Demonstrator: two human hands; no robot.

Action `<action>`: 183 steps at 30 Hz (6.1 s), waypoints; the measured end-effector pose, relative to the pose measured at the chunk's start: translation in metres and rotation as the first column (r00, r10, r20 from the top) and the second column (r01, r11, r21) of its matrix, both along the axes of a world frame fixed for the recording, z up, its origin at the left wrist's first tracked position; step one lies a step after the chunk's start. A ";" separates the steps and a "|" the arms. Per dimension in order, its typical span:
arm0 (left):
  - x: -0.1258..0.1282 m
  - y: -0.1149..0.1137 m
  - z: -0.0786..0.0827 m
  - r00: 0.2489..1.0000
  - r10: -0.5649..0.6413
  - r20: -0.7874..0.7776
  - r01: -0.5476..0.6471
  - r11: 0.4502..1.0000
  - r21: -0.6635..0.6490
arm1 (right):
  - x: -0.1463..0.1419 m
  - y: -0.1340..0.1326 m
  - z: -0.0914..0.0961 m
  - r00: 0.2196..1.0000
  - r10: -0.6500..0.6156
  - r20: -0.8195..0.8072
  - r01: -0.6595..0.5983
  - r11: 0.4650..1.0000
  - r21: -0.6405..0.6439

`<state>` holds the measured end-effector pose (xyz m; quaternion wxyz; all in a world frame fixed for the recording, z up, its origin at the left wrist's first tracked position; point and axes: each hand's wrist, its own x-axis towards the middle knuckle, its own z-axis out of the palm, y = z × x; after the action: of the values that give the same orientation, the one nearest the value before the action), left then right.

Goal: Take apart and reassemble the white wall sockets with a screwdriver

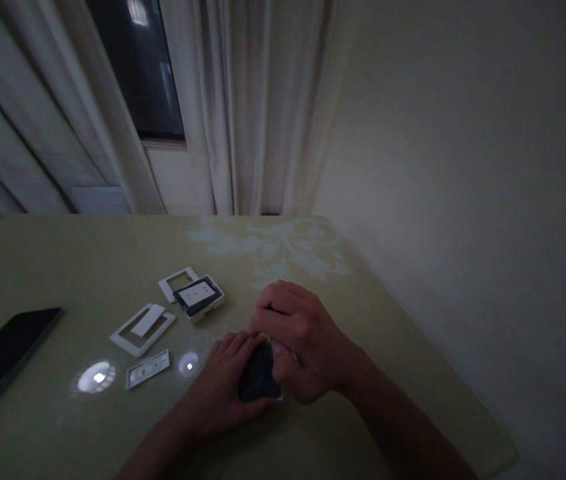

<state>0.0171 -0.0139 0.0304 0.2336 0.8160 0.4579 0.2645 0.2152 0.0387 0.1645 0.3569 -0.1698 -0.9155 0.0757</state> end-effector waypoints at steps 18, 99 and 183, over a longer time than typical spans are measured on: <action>0.002 0.005 -0.021 0.993 0.116 0.007 -0.116 0.991 0.061 | 0.009 0.001 0.006 0.849 -0.499 0.173 0.513 0.857 -0.044; -0.005 0.006 -0.026 0.992 0.117 0.047 -0.122 0.985 0.122 | 0.021 -0.010 0.027 0.965 -0.124 0.232 0.173 0.964 -0.203; -0.006 0.005 -0.026 0.995 0.095 -0.028 -0.093 0.994 0.063 | 0.016 -0.004 0.014 0.928 -0.337 0.159 0.366 0.906 -0.212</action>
<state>0.0108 -0.0087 0.0042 0.1885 0.8043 0.4910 0.2765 0.2307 0.0344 0.1787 0.2866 -0.3780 -0.8736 0.1091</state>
